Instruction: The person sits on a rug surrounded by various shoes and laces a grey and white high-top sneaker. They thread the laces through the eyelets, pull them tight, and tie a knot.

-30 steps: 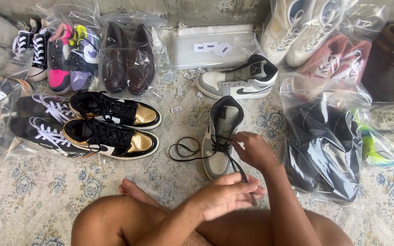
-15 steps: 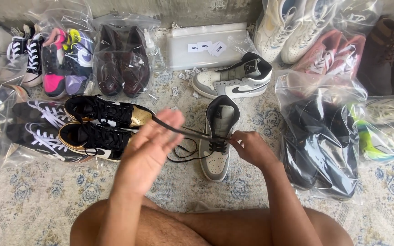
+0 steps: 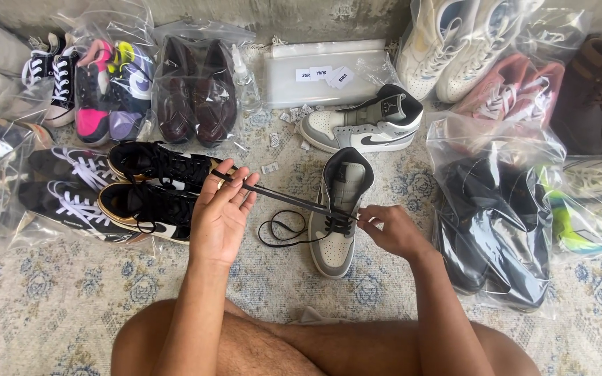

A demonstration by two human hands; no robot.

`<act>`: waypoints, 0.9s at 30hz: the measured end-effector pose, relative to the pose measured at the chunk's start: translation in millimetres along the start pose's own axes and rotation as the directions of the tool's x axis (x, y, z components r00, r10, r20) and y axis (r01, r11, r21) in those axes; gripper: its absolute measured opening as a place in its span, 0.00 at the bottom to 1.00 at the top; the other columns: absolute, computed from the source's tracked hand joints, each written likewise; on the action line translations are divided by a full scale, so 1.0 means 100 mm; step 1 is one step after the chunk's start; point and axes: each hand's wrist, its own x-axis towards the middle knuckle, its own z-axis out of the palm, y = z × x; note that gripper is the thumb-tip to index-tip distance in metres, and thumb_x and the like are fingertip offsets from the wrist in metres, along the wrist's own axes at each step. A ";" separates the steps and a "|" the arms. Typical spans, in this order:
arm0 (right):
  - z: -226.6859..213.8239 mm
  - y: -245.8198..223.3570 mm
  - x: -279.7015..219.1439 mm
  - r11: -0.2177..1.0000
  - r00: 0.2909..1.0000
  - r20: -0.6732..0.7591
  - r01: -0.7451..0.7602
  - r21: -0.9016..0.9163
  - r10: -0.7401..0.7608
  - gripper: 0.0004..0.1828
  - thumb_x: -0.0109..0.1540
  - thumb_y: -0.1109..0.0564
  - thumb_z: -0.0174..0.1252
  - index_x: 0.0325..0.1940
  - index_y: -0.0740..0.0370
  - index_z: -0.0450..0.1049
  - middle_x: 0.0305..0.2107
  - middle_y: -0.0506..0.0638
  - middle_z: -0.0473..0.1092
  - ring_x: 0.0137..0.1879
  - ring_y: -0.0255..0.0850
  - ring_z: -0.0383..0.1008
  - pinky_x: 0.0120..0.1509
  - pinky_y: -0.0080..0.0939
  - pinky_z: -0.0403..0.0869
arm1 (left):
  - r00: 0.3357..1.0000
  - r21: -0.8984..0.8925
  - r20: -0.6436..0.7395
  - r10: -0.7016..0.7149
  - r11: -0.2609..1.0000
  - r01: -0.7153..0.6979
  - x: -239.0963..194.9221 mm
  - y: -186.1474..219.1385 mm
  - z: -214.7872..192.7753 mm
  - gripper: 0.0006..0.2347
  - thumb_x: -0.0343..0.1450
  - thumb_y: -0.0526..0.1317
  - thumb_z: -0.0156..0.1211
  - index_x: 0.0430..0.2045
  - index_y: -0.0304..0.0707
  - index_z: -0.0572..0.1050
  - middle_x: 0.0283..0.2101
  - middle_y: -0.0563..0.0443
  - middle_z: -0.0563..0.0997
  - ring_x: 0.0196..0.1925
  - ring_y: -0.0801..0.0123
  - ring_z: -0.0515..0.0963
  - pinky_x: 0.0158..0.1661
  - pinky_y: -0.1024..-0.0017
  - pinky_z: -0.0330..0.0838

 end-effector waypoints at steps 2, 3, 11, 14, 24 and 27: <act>-0.02 0.06 -0.01 0.998 1.000 0.021 -0.001 0.060 0.000 0.03 0.58 0.64 0.63 0.35 0.64 0.83 0.39 0.61 0.82 0.49 0.58 0.83 0.53 0.53 0.80 | 1.000 -0.004 -0.004 -0.011 1.000 0.011 0.02 -0.01 -0.03 0.19 0.70 0.34 0.60 0.56 0.44 0.70 0.52 0.47 0.79 0.62 0.57 0.77 0.55 0.68 0.69; -0.03 0.09 -0.02 0.993 0.999 0.040 -0.004 0.119 -0.001 0.04 0.57 0.65 0.64 0.34 0.66 0.83 0.41 0.64 0.81 0.51 0.59 0.82 0.54 0.54 0.80 | 1.000 -0.008 -0.006 -0.023 1.000 0.023 0.02 -0.01 -0.04 0.19 0.69 0.34 0.61 0.56 0.44 0.70 0.52 0.47 0.79 0.62 0.56 0.77 0.55 0.68 0.69; -0.22 -0.18 -0.10 0.961 0.973 0.223 -0.117 0.251 0.060 0.06 0.56 0.64 0.63 0.29 0.71 0.84 0.54 0.73 0.73 0.61 0.71 0.74 0.62 0.67 0.73 | 0.997 -0.008 -0.005 -0.075 0.997 0.075 0.04 -0.02 -0.06 0.20 0.69 0.34 0.60 0.57 0.44 0.69 0.52 0.47 0.79 0.60 0.58 0.77 0.54 0.68 0.69; -0.22 -0.18 -0.11 0.989 0.982 0.170 -0.104 0.103 0.086 0.07 0.56 0.63 0.64 0.31 0.69 0.86 0.58 0.70 0.71 0.57 0.70 0.76 0.60 0.62 0.76 | 0.996 -0.012 -0.007 -0.087 0.996 0.087 0.05 -0.02 -0.08 0.21 0.69 0.34 0.60 0.58 0.46 0.68 0.53 0.47 0.78 0.59 0.59 0.77 0.54 0.68 0.68; 0.21 0.14 0.05 0.984 0.982 -0.063 -0.180 0.002 0.180 0.12 0.56 0.53 0.68 0.37 0.63 0.83 0.26 0.57 0.81 0.32 0.48 0.83 0.37 0.46 0.80 | 0.988 0.183 0.156 -0.007 0.983 -0.022 -0.04 -0.12 0.05 0.35 0.69 0.30 0.61 0.70 0.51 0.51 0.51 0.44 0.76 0.52 0.60 0.80 0.47 0.73 0.69; 0.19 -0.27 0.01 0.971 0.970 -0.055 -0.238 0.006 0.238 0.17 0.57 0.50 0.69 0.39 0.69 0.81 0.27 0.62 0.80 0.30 0.49 0.83 0.37 0.46 0.80 | 0.986 0.196 0.167 0.005 0.980 -0.039 0.00 -0.14 -0.01 0.35 0.69 0.30 0.61 0.71 0.49 0.51 0.50 0.43 0.77 0.50 0.59 0.81 0.45 0.74 0.70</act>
